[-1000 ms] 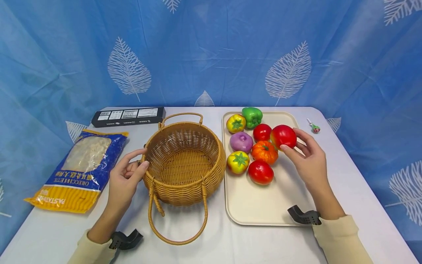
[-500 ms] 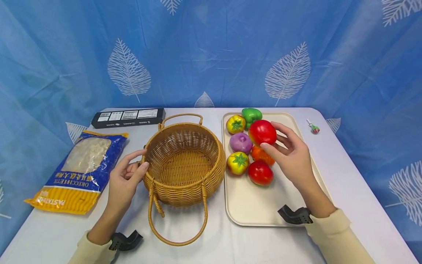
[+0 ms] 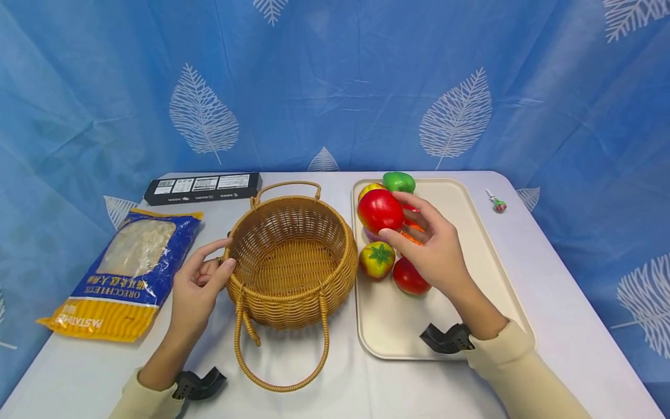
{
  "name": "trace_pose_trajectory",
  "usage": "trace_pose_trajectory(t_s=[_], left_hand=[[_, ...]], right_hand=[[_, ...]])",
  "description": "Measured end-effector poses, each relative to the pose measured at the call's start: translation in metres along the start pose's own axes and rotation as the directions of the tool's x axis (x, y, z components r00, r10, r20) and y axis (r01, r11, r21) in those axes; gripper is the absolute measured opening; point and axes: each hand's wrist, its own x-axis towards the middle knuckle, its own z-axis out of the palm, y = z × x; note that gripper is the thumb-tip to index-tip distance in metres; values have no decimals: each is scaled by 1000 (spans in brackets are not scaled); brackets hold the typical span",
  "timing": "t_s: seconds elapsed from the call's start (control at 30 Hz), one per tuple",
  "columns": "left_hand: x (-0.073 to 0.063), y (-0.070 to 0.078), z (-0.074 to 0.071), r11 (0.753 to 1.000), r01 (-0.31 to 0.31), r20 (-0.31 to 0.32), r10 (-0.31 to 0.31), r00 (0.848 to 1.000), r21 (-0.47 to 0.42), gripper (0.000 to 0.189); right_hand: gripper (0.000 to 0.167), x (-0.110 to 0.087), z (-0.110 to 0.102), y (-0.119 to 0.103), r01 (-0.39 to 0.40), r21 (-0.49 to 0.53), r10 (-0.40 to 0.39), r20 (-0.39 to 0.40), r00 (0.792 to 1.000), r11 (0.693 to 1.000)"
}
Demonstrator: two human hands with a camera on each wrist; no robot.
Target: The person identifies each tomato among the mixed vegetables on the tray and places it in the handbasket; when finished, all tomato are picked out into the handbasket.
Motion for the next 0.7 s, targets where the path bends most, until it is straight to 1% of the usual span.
trace_pose_trajectory(t_s=[0.17,0.33,0.43,0.57,0.63,0.7], left_hand=[[0,0,0,1000,2,1,-2,1000,-8,35],[0,0,1,1000,-1,-2,1,1000,-10,35],[0,0,0,1000,-2,-2,2,1000,-13,35],[0,0,0,1000,-6,1,6,1000,-15,35],[0,0,0,1000,-6,1,6,1000,-18,35],[0,0,0,1000,-6,1,6,1000,-19,35]], right_hand=[[63,1,12,-7,27,35,-29,45,999,999],[62,4,24,-12,63,42,-66,60,996,997],[62,5,32,-14,83,64,-87,68,994,995],[64,6,42,-14,87,154,-103,97,990,984],[64,6,47,-14,86,169,-105,106,989,982],[63,5,51,-14,88,157,-106,114,988,984]])
